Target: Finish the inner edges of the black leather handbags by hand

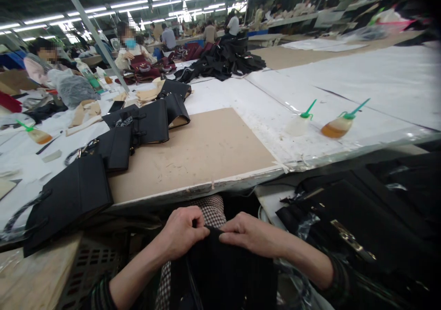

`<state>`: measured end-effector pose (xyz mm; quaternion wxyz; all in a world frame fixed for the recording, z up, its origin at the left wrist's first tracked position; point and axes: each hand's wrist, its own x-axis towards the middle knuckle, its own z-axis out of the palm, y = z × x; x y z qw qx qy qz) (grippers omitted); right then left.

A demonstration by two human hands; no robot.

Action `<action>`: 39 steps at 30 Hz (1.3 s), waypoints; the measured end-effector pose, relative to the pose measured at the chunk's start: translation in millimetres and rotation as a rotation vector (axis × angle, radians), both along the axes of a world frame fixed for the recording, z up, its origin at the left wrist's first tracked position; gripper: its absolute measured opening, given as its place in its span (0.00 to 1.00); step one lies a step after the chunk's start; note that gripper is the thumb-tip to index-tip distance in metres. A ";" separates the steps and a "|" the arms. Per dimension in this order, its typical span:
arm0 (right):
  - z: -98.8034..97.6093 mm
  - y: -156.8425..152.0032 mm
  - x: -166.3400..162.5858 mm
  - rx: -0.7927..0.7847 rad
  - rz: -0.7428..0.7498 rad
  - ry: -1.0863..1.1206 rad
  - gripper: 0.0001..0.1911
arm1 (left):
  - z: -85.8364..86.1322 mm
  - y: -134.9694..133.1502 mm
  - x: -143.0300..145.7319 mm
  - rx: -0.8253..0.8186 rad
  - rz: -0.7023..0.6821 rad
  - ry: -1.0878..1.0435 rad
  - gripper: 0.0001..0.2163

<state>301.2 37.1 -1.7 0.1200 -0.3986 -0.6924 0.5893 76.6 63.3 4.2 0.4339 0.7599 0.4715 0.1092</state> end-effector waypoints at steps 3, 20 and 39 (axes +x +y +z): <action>-1.5 8.4 -9.9 0.035 0.060 0.031 0.18 | -0.5 1.4 -1.5 -0.009 -0.008 -0.010 0.09; 6.7 -3.0 -17.0 -0.144 -0.027 0.169 0.15 | 4.0 -7.4 -23.3 -0.083 0.158 -0.102 0.11; 3.8 14.1 -48.2 0.314 0.231 -0.050 0.16 | 7.2 -8.2 -32.8 -0.415 0.194 -0.432 0.14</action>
